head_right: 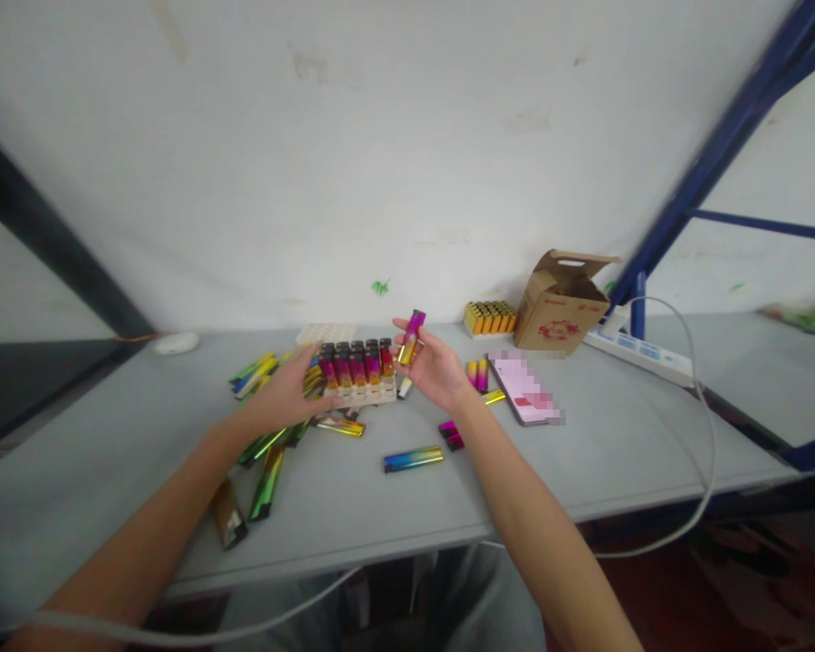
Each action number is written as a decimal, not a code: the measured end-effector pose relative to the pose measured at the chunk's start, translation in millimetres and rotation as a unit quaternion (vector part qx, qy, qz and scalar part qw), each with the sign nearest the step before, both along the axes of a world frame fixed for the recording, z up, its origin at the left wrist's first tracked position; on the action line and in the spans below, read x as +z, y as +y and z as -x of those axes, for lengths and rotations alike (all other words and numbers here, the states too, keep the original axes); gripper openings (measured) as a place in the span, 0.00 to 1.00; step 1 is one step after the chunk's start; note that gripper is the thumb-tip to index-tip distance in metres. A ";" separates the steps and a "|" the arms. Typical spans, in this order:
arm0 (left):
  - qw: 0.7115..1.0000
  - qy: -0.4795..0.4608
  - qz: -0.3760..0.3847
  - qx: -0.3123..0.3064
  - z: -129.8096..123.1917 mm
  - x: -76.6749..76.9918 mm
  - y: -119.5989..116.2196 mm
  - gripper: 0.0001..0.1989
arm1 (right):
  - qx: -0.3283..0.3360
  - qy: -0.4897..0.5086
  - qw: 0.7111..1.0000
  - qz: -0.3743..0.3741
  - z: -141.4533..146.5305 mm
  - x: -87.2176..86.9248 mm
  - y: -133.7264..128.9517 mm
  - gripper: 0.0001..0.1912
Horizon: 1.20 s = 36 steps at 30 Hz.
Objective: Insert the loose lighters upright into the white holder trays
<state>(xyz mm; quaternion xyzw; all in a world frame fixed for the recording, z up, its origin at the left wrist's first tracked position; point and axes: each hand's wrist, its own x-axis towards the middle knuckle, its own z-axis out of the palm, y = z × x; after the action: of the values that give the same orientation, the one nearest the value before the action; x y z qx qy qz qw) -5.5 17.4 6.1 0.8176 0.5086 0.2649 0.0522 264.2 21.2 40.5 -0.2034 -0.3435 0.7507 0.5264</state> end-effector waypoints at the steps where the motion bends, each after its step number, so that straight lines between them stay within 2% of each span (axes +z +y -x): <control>1: 1.000 -0.011 -0.009 0.004 0.5 1.6 -0.5 0.50 | -0.003 -0.004 1.000 -0.012 -0.2 -0.8 -0.3 0.10; 4: 0.997 -0.057 -0.062 0.000 -0.8 9.7 -4.5 0.49 | -0.019 -0.019 0.998 -0.059 0.0 -2.7 -1.9 0.13; 6: 0.991 -0.082 -0.106 -0.003 -4.4 16.5 -9.7 0.45 | -0.039 -0.039 0.995 -0.088 0.8 -3.2 -3.0 0.15; 11: 0.973 -0.108 -0.200 0.038 -19.0 27.8 -26.8 0.23 | -0.089 -0.098 0.982 -0.135 5.9 -4.2 -4.4 0.17; 13: 0.967 -0.113 -0.227 0.023 -25.7 28.3 -31.9 0.13 | -0.107 -0.117 0.975 -0.154 9.6 -5.6 -5.1 0.18; 15: 0.966 -0.123 -0.227 -0.011 -32.6 26.9 -35.4 0.09 | -0.123 -0.130 0.969 -0.170 14.4 -7.2 -6.7 0.18; 21: 0.972 -0.161 -0.124 -0.120 -50.2 20.4 -40.4 0.14 | -0.116 -0.163 0.954 -0.224 30.1 -10.2 -14.2 0.18; 26: 0.971 -0.186 -0.006 -0.148 -59.1 24.0 -44.8 0.12 | -0.149 -0.210 0.923 -0.285 39.6 -14.9 -18.6 0.21; 29: 0.961 -0.222 0.067 -0.152 -62.9 26.3 -46.2 0.13 | -0.159 -0.222 0.916 -0.292 41.6 -14.7 -20.4 0.17; 31: 0.933 -0.292 0.133 -0.162 -63.9 26.2 -45.6 0.14 | -0.169 -0.226 0.916 -0.285 39.8 -13.7 -19.5 0.15; 36: 0.834 -0.458 0.250 -0.179 -58.9 26.6 -41.2 0.16 | -0.211 -0.232 0.922 -0.226 25.9 -18.3 -4.2 0.22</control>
<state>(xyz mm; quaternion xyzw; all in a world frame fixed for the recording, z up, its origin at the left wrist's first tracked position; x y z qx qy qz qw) 53.4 -23.8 32.7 0.6386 0.3197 0.4591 0.5283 238.3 17.0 22.2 -0.3154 -0.5654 0.4568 0.6101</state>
